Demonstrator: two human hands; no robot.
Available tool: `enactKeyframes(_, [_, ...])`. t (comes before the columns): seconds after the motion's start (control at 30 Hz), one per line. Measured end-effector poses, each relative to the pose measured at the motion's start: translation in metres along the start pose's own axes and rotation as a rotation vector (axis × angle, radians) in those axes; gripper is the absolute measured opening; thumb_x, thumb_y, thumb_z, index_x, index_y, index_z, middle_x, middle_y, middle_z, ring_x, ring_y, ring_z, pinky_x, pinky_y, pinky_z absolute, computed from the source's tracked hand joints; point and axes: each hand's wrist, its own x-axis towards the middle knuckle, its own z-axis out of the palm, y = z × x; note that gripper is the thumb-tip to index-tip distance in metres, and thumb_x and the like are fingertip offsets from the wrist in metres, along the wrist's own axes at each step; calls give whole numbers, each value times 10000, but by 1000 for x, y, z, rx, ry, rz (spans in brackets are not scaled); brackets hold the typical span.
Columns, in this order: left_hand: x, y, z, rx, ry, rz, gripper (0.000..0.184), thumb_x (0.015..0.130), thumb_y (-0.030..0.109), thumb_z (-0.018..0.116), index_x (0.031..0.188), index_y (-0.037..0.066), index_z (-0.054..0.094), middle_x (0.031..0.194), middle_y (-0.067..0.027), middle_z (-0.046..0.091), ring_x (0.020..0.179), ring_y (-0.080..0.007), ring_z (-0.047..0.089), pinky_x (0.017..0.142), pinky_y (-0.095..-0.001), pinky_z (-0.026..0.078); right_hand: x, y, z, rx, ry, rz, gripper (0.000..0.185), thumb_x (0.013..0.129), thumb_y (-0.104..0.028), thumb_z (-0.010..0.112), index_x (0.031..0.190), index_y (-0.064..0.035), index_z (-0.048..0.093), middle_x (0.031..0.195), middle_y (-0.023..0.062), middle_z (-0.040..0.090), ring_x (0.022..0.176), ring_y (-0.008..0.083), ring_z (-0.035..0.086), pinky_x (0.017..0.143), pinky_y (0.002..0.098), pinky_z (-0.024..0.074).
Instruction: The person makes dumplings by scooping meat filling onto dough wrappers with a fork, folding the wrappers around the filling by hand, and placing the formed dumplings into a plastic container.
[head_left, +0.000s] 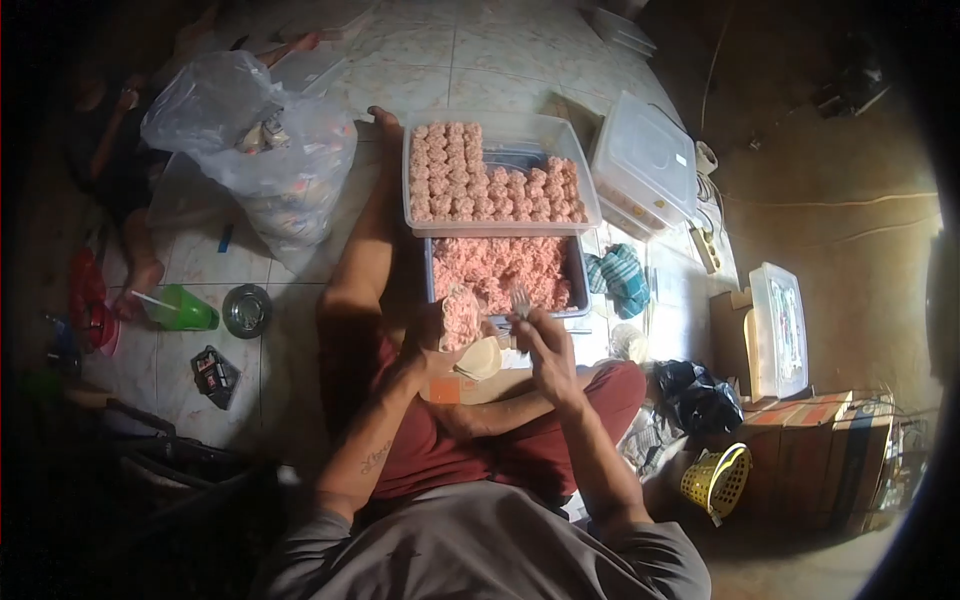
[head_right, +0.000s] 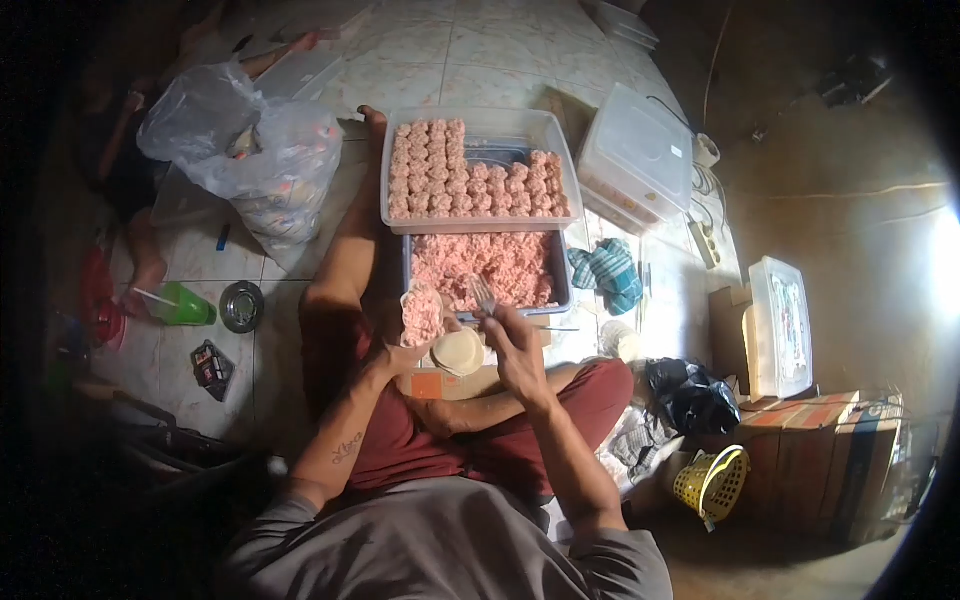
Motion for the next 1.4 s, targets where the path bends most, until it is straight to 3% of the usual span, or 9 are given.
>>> enactKeyframes(0.1, [9,-8,9,-255,177,-128,194,801,135,826,934,33,728,851,-77,732,747,-225,694,672,-343,534,-28,19,8,161,-20,261,220,1052,-191,559,1167,-53,685,826,-63,563,674,29,462,600,186,359])
enactKeyframes(0.33, [18,10,16,-14,127,-117,575,645,400,953,875,29,578,795,-77,570,699,-218,552,661,-342,480,-11,12,-5,-682,-47,-472,174,1009,-39,556,1147,19,645,885,5,596,783,151,541,704,305,454])
enactKeyframes(0.4, [19,20,17,-186,227,-235,531,697,321,943,960,15,599,844,-63,607,774,-196,597,712,-339,511,-15,3,-10,-615,31,-278,155,993,-6,556,1107,57,639,884,109,597,813,191,568,718,347,472])
enactKeyframes(0.53, [19,22,16,-416,283,-270,506,814,105,861,1210,-14,568,1003,-54,680,916,-162,650,845,-316,543,-27,21,-8,92,18,132,201,1040,-117,567,1122,31,676,808,-25,547,686,62,455,609,228,357])
enactKeyframes(0.73, [11,17,37,-551,281,-328,569,788,134,884,1224,-15,550,1082,-81,636,990,-160,620,849,-307,530,-24,34,20,539,-71,159,243,1041,-153,563,1219,-3,632,819,-39,560,656,63,506,578,213,419])
enactKeyframes(0.8, [11,27,43,-306,359,-191,671,740,269,929,1216,-12,550,1094,-90,624,983,-192,624,874,-325,520,-16,45,28,798,-105,131,358,998,-169,618,1315,-12,568,1112,55,656,993,178,642,861,323,531])
enactKeyframes(1.0, [12,37,18,-485,158,-100,781,681,351,937,1266,34,527,1187,-125,608,1065,-248,617,957,-375,490,-7,1,32,899,-263,134,546,931,-214,702,1407,-21,516,1333,89,628,1205,213,618,1024,374,510])
enactKeyframes(1.17, [18,20,6,-126,123,170,240,854,193,767,1006,35,670,965,-129,683,924,-334,656,891,-391,530,-8,4,18,317,33,98,134,1053,-195,538,1038,-74,593,952,12,648,626,56,390,578,213,330])
enactKeyframes(1.4, [14,7,11,-139,126,-55,213,892,213,741,982,37,661,926,-86,687,817,-222,659,730,-350,536,-40,36,13,436,-87,183,178,1064,-114,482,1147,-45,623,943,20,638,641,27,404,569,172,309])
